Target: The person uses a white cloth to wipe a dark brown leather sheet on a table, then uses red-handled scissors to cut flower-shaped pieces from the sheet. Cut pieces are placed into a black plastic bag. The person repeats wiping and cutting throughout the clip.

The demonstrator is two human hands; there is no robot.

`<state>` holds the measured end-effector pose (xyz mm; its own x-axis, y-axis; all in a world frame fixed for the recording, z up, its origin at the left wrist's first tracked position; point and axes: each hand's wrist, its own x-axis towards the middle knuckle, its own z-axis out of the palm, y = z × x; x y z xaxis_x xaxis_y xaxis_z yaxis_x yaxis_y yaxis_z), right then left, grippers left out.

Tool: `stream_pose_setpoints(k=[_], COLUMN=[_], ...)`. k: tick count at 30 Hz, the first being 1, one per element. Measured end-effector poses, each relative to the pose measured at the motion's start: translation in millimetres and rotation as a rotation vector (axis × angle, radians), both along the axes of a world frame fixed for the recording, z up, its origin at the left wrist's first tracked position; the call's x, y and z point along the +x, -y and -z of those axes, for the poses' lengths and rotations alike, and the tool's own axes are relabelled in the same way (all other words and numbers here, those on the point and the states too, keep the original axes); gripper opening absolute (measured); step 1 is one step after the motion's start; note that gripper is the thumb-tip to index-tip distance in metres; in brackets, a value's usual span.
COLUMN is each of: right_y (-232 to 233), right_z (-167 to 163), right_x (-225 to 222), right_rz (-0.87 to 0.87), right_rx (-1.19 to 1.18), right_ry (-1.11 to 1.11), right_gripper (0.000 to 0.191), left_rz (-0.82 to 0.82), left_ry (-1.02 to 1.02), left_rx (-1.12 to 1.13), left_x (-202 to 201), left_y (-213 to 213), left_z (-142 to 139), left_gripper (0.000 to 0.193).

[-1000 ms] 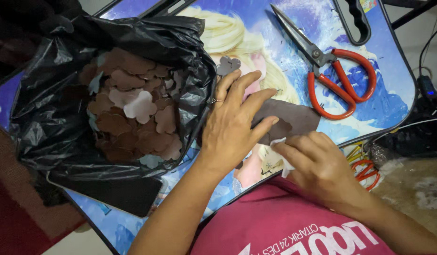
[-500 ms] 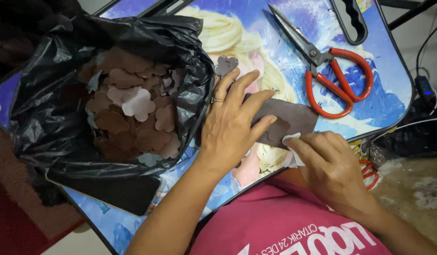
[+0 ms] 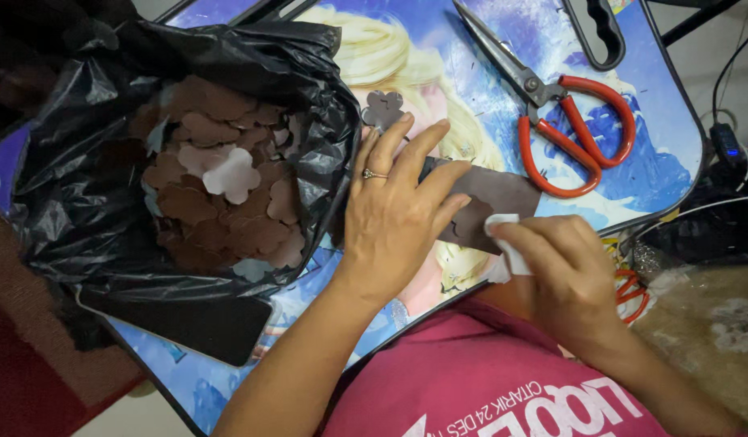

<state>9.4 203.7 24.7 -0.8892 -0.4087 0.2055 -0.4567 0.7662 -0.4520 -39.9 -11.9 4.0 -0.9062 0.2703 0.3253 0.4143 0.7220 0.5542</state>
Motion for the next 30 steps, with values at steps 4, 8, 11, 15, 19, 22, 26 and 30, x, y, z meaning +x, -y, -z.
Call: stream_pose_setpoints(k=[4, 8, 11, 15, 19, 22, 26, 30], right_y=[-2.0, -14.9, -15.5, -9.6, -11.3, -12.5, -7.8, -7.4], right_z=[-4.6, -16.3, -14.6, 2.2, 8.4, 5.7, 3.1, -2.3], right_x=[-4.8, -9.2, -6.3, -9.3, -14.6, -16.3, -18.0, -19.2], right_rz=[-0.067, 0.018, 0.170, 0.252, 0.276, 0.251, 0.200, 0.164], right_rx=[0.034, -0.015, -0.110, -0.155, -0.166, -0.232, -0.219, -0.244], right_ry=[0.084, 0.162, 0.186, 0.163, 0.123, 0.159, 0.153, 0.157], right_gripper=[0.050, 0.036, 0.028, 0.022, 0.022, 0.021, 0.027, 0.041], left_rz=[0.005, 0.044, 0.063, 0.077, 0.090, 0.139, 0.173, 0.108], left_ry=[0.009, -0.007, 0.001, 0.045, 0.070, 0.081, 0.121, 0.192], left_rx=[0.026, 0.027, 0.044, 0.040, 0.050, 0.073, 0.099, 0.201], left_x=[-1.0, 0.7, 2.1, 1.1, 0.4, -0.9, -1.5, 6.4], left_y=[0.5, 1.7, 1.8, 1.4, 2.4, 3.5, 1.7, 0.5], left_z=[0.0, -0.4, 0.5, 0.9, -3.2, -6.6, -9.9, -15.2], left_gripper=[0.033, 0.022, 0.017, 0.016, 0.021, 0.028, 0.018, 0.014])
